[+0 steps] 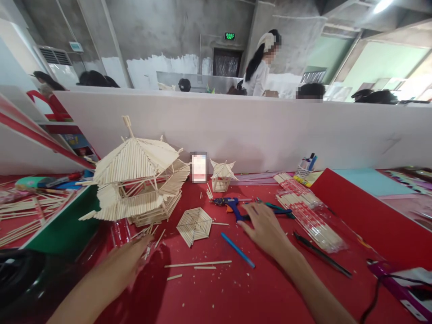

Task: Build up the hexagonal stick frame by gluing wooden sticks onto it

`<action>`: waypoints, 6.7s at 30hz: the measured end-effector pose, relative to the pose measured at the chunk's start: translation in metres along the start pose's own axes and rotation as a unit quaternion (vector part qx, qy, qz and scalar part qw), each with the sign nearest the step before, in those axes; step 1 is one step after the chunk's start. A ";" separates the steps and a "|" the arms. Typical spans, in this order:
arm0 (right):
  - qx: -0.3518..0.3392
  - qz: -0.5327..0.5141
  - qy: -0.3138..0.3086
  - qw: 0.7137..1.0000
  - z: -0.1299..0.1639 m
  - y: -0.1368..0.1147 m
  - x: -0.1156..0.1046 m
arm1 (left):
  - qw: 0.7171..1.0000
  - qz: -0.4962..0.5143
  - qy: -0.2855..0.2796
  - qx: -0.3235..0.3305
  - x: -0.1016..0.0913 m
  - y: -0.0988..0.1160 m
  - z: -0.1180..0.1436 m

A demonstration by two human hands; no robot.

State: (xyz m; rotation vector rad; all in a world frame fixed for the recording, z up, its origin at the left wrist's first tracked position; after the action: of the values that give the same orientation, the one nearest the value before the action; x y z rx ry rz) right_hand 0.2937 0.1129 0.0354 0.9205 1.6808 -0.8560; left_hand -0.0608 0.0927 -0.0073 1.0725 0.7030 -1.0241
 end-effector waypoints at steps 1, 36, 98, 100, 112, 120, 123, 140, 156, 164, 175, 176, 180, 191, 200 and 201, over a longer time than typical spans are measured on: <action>-0.048 -0.069 -0.007 0.996 -0.006 -0.024 0.002 | 1.000 -0.013 0.019 0.002 -0.005 0.010 0.001; -0.098 -0.233 0.134 0.958 -0.017 -0.083 0.058 | 0.953 0.134 0.130 0.239 0.024 0.102 -0.010; -0.067 -0.274 0.080 0.956 -0.020 -0.083 0.073 | 0.983 0.105 0.102 0.108 0.049 0.107 -0.034; -0.064 -0.281 0.083 0.954 -0.019 -0.080 0.074 | 0.985 0.102 0.093 0.104 0.048 0.110 -0.035; -0.049 -0.275 0.075 0.957 -0.016 -0.075 0.081 | 0.991 0.085 0.013 0.106 0.041 0.117 -0.047; -0.043 -0.261 0.057 0.963 -0.016 -0.074 0.083 | 0.991 0.073 -0.007 0.111 0.043 0.121 -0.053; -0.042 -0.263 0.054 0.962 -0.016 -0.074 0.084 | 0.992 0.065 -0.013 0.105 0.044 0.121 -0.054; -0.029 -0.276 0.056 0.959 -0.017 -0.074 0.080 | 0.991 0.052 -0.100 0.078 0.048 0.117 -0.060; -0.042 -0.278 0.080 0.956 -0.021 -0.075 0.079 | 0.998 0.005 -0.068 0.015 0.051 0.115 -0.070; -0.036 -0.295 0.065 0.953 -0.020 -0.072 0.082 | 0.996 0.014 -0.074 0.055 0.053 0.113 -0.071; -0.036 -0.299 0.067 0.951 -0.019 -0.073 0.081 | 0.993 0.017 -0.095 0.062 0.055 0.112 -0.072; -0.036 -0.292 0.071 0.953 -0.019 -0.074 0.080 | 0.993 0.019 -0.096 0.064 0.056 0.111 -0.072; -0.035 -0.282 0.085 0.955 -0.019 -0.076 0.077 | 0.990 0.042 -0.108 0.086 0.059 0.109 -0.073; -0.042 -0.279 0.086 0.955 -0.020 -0.077 0.077 | 0.987 0.061 -0.125 0.085 0.058 0.110 -0.070; -0.063 -0.286 0.104 0.951 -0.021 -0.079 0.056 | 0.991 0.035 -0.061 0.111 0.035 0.127 -0.052; -0.064 -0.289 0.111 0.949 -0.021 -0.079 0.054 | 0.991 0.033 -0.063 0.115 0.034 0.131 -0.050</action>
State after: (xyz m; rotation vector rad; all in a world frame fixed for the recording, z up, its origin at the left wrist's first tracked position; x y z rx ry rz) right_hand 0.2034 0.1042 -0.0025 0.4401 2.2276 -1.0346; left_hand 0.0734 0.1450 -0.0063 1.2100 0.4529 -1.1241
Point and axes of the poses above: each hand's wrist, its own z-axis away from the middle knuckle, its own x-axis out of the palm, y = z × x, the point moved 10 cm from there along -z, towards the middle knuckle, and after that the axes turned 14 degrees about -x, right-handed, at the moved point
